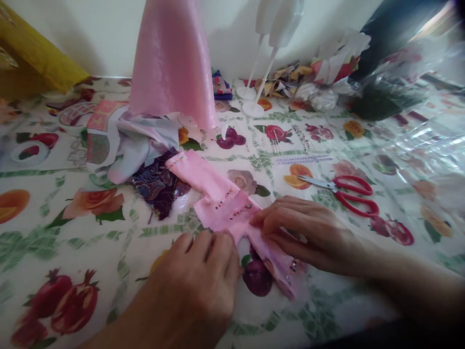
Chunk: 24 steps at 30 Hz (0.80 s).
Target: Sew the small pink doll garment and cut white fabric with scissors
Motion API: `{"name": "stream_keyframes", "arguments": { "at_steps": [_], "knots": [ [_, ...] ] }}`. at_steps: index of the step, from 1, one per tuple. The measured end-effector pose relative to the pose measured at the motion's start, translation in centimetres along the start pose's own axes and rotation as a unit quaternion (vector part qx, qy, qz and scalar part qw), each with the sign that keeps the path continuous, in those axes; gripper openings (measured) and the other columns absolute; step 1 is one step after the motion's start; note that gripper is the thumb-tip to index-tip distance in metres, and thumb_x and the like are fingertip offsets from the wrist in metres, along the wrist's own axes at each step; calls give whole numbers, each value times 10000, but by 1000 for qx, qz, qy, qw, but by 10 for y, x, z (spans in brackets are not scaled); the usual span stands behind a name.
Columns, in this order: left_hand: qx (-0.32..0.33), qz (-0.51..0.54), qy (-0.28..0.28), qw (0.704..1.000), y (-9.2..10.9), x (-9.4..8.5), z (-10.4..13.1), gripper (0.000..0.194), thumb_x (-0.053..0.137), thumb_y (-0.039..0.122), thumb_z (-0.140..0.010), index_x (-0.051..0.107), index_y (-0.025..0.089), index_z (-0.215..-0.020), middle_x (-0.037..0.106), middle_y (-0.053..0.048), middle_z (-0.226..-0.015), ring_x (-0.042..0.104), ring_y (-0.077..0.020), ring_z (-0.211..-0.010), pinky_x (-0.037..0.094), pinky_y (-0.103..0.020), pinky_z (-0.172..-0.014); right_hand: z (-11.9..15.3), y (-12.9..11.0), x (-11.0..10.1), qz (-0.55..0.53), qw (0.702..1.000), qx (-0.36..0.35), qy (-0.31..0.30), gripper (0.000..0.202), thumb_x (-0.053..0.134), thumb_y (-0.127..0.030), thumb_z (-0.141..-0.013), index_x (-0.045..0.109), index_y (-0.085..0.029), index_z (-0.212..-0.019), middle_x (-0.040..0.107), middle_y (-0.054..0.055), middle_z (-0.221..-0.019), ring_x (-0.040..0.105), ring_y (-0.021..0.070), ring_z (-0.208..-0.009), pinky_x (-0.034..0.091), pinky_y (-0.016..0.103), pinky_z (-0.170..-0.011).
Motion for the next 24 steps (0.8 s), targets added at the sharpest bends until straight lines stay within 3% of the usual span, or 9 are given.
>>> {"name": "stream_keyframes", "arguments": {
  "at_steps": [4, 7, 19, 24],
  "knots": [
    [32, -2, 21, 999, 2, 1, 0, 340, 450, 66, -826, 691, 112, -1061, 712, -156, -1067, 631, -227, -665, 455, -348, -482, 0, -4, -5, -41, 999, 29, 3, 89, 519, -149, -944, 578, -184, -1001, 626, 58, -976, 593, 151, -906, 489, 281, -802],
    [36, 4, 30, 999, 4, 4, 1, 366, 479, 153, -875, 638, 73, -1194, 692, -184, -1148, 644, -237, -707, 484, -359, -533, 0, -5, -11, -34, 998, 43, 13, 76, 538, -161, -933, 581, -190, -988, 614, 54, -950, 581, 159, -877, 480, 291, -775],
    [33, 6, 9, 999, 9, 12, 5, 399, 498, 238, -909, 579, 76, -1264, 674, -181, -1149, 632, -252, -790, 459, -370, -590, -14, -19, -29, -35, 998, 47, -26, 48, 544, -179, -931, 582, -209, -935, 601, 29, -882, 568, 151, -779, 462, 294, -688],
    [25, 20, 25, 999, 8, 8, 3, 385, 542, 203, -868, 592, 53, -1219, 668, -117, -918, 555, -225, -665, 405, -362, -526, -5, -23, -25, -64, 996, 46, -33, 72, 569, -152, -916, 589, -207, -958, 611, 28, -911, 588, 141, -816, 484, 271, -708]
  ]
}}
Point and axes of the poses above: each hand's wrist, its own z-axis away from the middle knuckle, its own x-axis out of the palm, y = z × x, the point moved 1 cm from there along -z, towards the middle knuckle
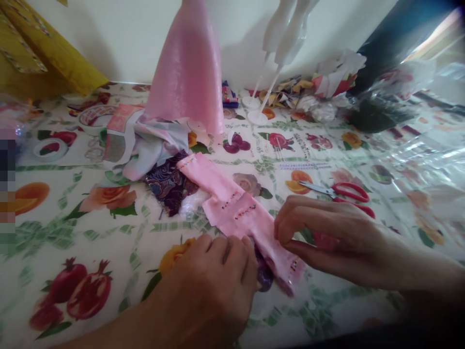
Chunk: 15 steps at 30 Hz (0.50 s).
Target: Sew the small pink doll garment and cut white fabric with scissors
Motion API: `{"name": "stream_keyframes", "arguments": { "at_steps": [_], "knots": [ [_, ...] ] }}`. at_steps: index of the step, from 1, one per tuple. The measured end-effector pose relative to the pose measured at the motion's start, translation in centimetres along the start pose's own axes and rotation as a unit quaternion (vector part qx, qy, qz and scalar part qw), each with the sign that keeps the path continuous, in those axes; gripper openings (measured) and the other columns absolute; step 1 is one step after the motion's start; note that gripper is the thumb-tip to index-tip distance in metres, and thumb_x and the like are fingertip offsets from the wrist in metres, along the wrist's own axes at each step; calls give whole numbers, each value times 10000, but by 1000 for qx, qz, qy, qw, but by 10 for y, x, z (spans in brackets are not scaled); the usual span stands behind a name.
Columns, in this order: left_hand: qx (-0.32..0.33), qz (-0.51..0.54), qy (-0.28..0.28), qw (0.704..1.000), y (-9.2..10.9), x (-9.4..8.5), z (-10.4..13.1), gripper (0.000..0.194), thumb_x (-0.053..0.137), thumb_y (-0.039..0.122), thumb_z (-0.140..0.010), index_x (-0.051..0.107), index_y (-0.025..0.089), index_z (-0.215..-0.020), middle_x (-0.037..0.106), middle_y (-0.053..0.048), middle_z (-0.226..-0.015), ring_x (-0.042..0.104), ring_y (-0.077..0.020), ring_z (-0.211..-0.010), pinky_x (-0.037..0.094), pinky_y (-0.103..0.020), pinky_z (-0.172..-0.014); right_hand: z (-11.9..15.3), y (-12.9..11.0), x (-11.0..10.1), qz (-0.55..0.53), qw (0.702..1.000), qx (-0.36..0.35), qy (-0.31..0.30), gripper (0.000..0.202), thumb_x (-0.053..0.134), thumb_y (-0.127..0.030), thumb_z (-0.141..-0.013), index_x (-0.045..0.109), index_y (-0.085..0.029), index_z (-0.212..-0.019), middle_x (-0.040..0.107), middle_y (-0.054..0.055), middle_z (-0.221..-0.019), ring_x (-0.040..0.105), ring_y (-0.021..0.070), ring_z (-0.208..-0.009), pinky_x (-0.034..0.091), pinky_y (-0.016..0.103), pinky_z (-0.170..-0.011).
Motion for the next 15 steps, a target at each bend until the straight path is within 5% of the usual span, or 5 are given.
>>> {"name": "stream_keyframes", "arguments": {
  "at_steps": [8, 15],
  "knots": [
    [-18, 33, -5, 999, 0, -2, -2, 115, 571, 195, -864, 634, 141, -944, 582, -52, -792, 526, -221, -659, 381, -359, -511, 11, 13, 21, 22, 1000, 0, -20, 125, 488, -209, -975, 610, -198, -1002, 647, 79, -978, 626, 179, -897, 503, 297, -772],
    [-62, 84, 17, 994, -17, -12, -8, 242, 471, 296, -958, 578, 186, -771, 564, -30, -692, 533, -222, -630, 423, -376, -571, 21, 18, 22, -3, 1000, 27, 2, 114, 509, -257, -972, 598, -202, -1016, 638, 63, -968, 610, 175, -873, 484, 304, -763]
  ]
}}
Point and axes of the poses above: each hand's wrist, its own z-axis away from the middle knuckle, its own x-axis out of the palm, y = z × x, the point moved 1 cm from there along -z, towards the middle knuckle
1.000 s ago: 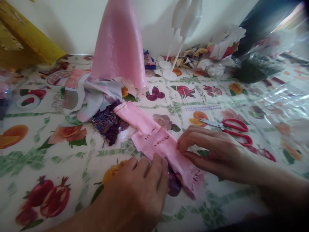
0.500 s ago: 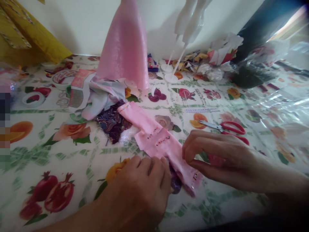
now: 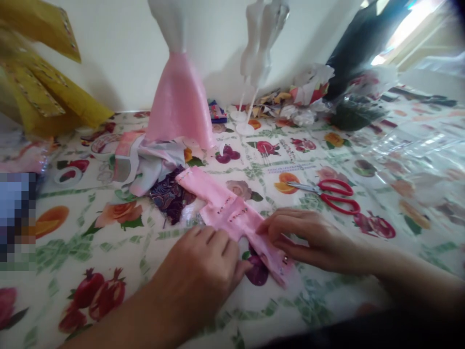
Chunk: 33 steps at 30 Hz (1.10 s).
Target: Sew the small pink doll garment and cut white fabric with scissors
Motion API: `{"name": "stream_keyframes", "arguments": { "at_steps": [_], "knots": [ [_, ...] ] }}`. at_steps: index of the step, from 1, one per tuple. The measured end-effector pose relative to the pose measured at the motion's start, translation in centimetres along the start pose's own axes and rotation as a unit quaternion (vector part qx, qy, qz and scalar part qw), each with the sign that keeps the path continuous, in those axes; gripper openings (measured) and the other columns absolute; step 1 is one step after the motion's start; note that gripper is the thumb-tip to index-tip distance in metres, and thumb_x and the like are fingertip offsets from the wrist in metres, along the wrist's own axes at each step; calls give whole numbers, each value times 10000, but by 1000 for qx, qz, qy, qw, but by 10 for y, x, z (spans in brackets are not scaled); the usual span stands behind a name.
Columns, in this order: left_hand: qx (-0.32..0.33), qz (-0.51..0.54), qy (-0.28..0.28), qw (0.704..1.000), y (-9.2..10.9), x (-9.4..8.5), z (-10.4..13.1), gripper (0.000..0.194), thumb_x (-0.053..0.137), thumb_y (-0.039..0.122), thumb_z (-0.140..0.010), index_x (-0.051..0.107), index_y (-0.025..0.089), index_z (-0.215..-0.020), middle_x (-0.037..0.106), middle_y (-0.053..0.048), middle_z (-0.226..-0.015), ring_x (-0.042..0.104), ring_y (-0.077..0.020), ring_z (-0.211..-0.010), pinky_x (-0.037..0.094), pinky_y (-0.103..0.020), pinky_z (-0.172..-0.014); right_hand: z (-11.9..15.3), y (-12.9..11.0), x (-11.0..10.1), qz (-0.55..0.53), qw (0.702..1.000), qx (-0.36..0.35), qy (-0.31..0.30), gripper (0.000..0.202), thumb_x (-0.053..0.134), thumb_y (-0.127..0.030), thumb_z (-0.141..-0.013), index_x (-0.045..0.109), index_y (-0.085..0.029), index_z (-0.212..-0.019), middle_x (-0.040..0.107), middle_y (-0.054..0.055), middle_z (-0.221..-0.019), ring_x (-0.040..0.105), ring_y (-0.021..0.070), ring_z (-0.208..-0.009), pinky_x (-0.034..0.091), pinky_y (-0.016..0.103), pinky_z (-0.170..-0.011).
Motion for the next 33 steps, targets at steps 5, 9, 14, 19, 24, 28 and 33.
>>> {"name": "stream_keyframes", "arguments": {
  "at_steps": [5, 9, 14, 19, 24, 28, 33],
  "knots": [
    [-69, -25, 30, 997, -31, -11, -7, 308, 415, 286, -985, 598, 178, -762, 612, -39, -727, 577, -191, -680, 442, -333, -636, 2, -2, -12, -15, 999, 11, 37, 97, 506, -254, -966, 589, -202, -971, 631, 44, -943, 594, 153, -846, 467, 295, -757],
    [-113, -17, 37, 993, -42, -14, -5, 334, 391, 307, -994, 636, 175, -811, 631, -39, -746, 606, -173, -692, 443, -294, -624, 1, 12, -46, 32, 991, -1, 131, 97, 544, -259, -929, 587, -184, -884, 631, 34, -877, 577, 150, -806, 456, 298, -749],
    [-120, 5, 38, 992, -41, -8, -1, 317, 385, 334, -994, 630, 182, -861, 640, -43, -796, 621, -187, -718, 429, -297, -616, -11, 54, -105, 110, 978, 104, 144, 144, 550, -284, -879, 589, -146, -865, 601, 26, -820, 527, 125, -733, 410, 266, -687],
    [-159, 17, 14, 987, -46, -6, -1, 335, 380, 386, -997, 616, 201, -846, 634, -31, -803, 630, -193, -739, 413, -295, -599, -35, 95, -133, 119, 976, 162, 79, 94, 576, -230, -806, 591, -144, -772, 559, -4, -724, 460, 100, -640, 361, 238, -599],
    [-171, 10, -4, 985, -49, -3, 0, 324, 379, 387, -993, 618, 219, -852, 637, -21, -802, 645, -201, -730, 401, -304, -572, -48, 121, -137, 118, 972, 204, 20, 99, 595, -248, -776, 626, -155, -768, 598, 7, -726, 495, 122, -654, 377, 247, -599],
    [-168, 13, -3, 986, -51, 2, 2, 326, 367, 400, -994, 617, 231, -870, 644, -22, -826, 647, -213, -749, 421, -324, -602, -52, 127, -138, 132, 965, 226, -9, 97, 601, -253, -767, 640, -165, -776, 615, 15, -738, 501, 131, -658, 380, 256, -598],
    [-172, 20, -11, 985, -52, 3, 1, 333, 364, 405, -993, 617, 229, -865, 637, -24, -816, 644, -218, -745, 417, -324, -585, -59, 123, -138, 163, 957, 239, -14, 67, 591, -222, -770, 628, -167, -771, 619, 28, -770, 517, 150, -697, 385, 276, -634]
  ]
}}
Point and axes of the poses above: each hand's wrist, its own z-axis away from the middle knuckle, its own x-axis out of the palm, y = z × x, the point moved 1 cm from there along -z, towards the middle knuckle
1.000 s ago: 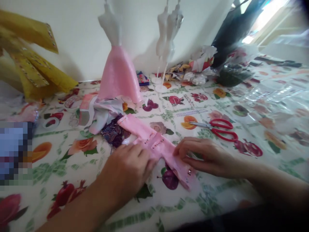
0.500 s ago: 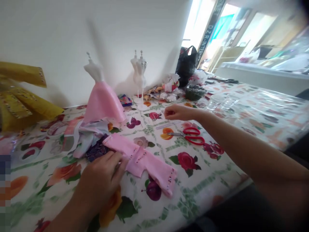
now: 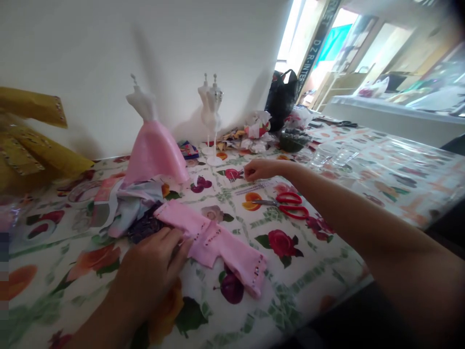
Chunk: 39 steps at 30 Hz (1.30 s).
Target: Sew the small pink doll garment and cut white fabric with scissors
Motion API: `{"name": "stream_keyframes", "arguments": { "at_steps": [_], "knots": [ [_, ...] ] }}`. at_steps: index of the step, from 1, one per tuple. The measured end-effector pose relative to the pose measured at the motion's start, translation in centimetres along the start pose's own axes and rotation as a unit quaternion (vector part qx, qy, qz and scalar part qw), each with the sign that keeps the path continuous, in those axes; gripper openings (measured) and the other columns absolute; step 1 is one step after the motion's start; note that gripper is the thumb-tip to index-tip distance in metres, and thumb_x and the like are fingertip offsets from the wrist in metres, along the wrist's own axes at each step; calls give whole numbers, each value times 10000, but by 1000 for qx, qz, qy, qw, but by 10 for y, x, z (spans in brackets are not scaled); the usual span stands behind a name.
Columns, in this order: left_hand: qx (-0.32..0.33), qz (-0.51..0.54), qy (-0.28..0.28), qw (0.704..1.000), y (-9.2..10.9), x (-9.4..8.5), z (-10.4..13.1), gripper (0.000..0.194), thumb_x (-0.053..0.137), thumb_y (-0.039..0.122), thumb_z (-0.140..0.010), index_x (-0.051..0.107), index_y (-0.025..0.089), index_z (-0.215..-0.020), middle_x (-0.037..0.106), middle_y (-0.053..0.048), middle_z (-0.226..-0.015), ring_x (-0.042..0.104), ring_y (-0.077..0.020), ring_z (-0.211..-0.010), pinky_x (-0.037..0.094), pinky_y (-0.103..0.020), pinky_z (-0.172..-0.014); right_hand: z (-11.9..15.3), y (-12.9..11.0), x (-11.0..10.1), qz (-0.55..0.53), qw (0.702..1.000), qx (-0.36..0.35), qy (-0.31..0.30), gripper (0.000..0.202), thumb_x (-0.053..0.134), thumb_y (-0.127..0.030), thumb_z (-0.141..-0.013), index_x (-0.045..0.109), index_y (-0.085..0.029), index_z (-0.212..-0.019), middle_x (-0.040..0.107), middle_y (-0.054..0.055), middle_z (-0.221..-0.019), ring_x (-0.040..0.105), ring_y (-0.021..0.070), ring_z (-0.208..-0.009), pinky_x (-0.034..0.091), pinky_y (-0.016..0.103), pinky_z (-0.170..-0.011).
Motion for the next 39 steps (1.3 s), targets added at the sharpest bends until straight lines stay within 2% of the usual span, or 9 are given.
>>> {"name": "stream_keyframes", "arguments": {
  "at_steps": [5, 13, 16, 19, 25, 29, 32, 35, 39],
  "knots": [
    [-10, -2, -13, 1000, 1, -2, -1, 340, 361, 416, -990, 628, 225, -900, 649, -34, -848, 653, -233, -760, 422, -332, -587, 1, -4, 2, 30, 999, 19, 15, 51, 597, -214, -773, 623, -170, -774, 616, 38, -802, 513, 155, -703, 370, 283, -636],
    [-13, -8, -11, 1000, 1, -2, -3, 350, 358, 415, -988, 615, 216, -858, 642, -39, -825, 651, -230, -746, 385, -317, -556, 8, 2, -4, 52, 993, 48, 97, 71, 604, -230, -796, 555, -178, -802, 591, 28, -786, 493, 139, -689, 344, 261, -613],
    [-21, -11, -9, 1000, 1, -5, -3, 334, 381, 417, -986, 607, 210, -852, 629, -33, -812, 643, -219, -753, 377, -312, -568, 13, -9, -4, 54, 989, 32, 137, 75, 567, -235, -826, 535, -177, -789, 579, 24, -762, 478, 133, -672, 341, 264, -621],
    [-26, -2, -8, 1000, 1, -8, -4, 340, 392, 409, -986, 582, 199, -798, 606, -25, -784, 624, -205, -743, 372, -314, -589, 21, -33, 2, 47, 985, 6, 164, 120, 562, -296, -855, 567, -176, -845, 596, 31, -777, 492, 143, -674, 346, 277, -631],
    [-45, 33, 9, 998, -9, -10, -11, 288, 429, 360, -984, 624, 177, -875, 623, -39, -866, 622, -209, -835, 438, -332, -706, 47, -109, 36, 38, 980, -156, 117, 156, 539, -305, -920, 622, -175, -903, 643, 46, -859, 563, 164, -738, 412, 298, -679],
    [-11, 52, 16, 998, -11, -8, -12, 249, 444, 308, -982, 650, 169, -959, 639, -61, -935, 615, -221, -906, 470, -351, -788, 71, -150, 67, 74, 945, -285, 138, 270, 450, -277, -996, 627, -158, -1162, 627, 116, -1078, 570, 222, -984, 455, 373, -869],
    [47, 73, -5, 996, -8, -5, -11, 227, 443, 238, -978, 657, 168, -1006, 644, -66, -967, 600, -217, -944, 475, -358, -845, 86, -163, 94, 137, 929, -315, 139, 298, 429, -292, -1012, 614, -154, -1200, 603, 127, -1158, 523, 257, -1078, 442, 420, -927],
    [84, 80, -47, 992, -4, -2, -9, 229, 442, 215, -978, 662, 168, -1020, 643, -65, -974, 585, -217, -959, 475, -361, -859, 91, -161, 114, 159, 930, -297, 145, 362, 477, -397, -989, 590, -174, -1251, 610, 122, -1145, 532, 275, -1022, 458, 441, -877],
    [80, 84, -65, 991, -3, -3, -9, 229, 442, 228, -981, 660, 175, -1022, 637, -62, -973, 579, -213, -947, 475, -364, -857, 93, -155, 119, 155, 929, -299, 153, 529, 529, -494, -947, 525, -159, -1357, 617, 134, -1178, 552, 294, -1029, 465, 467, -861]
  ]
}}
Point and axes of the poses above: each hand's wrist, its own z-axis away from the middle knuckle, its own x-axis out of the palm, y = z × x, the point moved 1 cm from there along -z, towards the middle knuckle
